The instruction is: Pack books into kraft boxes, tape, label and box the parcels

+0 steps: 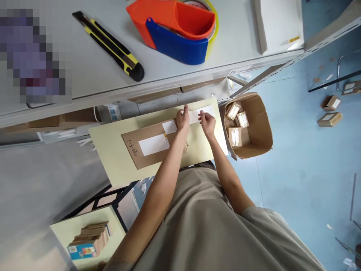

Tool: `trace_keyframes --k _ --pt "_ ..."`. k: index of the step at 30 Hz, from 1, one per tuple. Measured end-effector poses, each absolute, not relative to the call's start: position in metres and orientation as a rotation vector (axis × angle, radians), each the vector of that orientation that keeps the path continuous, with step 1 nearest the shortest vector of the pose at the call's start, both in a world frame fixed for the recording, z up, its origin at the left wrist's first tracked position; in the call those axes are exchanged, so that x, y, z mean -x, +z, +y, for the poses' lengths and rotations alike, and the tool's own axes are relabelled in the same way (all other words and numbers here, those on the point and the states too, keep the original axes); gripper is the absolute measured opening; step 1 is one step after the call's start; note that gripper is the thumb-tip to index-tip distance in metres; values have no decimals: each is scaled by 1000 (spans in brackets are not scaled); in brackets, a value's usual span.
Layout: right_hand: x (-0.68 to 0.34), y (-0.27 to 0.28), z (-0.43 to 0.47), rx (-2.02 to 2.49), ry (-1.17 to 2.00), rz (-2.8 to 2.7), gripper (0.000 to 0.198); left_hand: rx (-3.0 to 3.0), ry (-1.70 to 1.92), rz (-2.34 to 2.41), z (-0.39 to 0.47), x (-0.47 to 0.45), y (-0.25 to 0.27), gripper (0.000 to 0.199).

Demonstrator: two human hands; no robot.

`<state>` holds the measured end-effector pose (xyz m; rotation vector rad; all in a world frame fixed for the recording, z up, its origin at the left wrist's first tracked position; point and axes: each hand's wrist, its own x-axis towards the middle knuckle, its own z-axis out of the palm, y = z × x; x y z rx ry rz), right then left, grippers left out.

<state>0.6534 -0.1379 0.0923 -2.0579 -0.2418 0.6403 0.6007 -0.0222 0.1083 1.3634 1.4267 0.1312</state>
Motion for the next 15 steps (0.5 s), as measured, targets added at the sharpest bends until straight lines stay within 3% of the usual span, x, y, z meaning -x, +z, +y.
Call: trace_keyframes --k 3,7,12,15 --pt "-671 79 -117 2137 863 -130 61 -1379 78 1480 -14 -600 113 44" --pt "-695 59 -95 2261 1040 -127 59 -1506 -5 1465 -15 -604 120 23" --pt "-708 45 -89 2290 1164 -118 59 -1806 -50 1382 -7 -608 136 40" --pt "-711 41 -90 2239 1197 -127 58 -2011 -156 1277 5 -608 146 38"
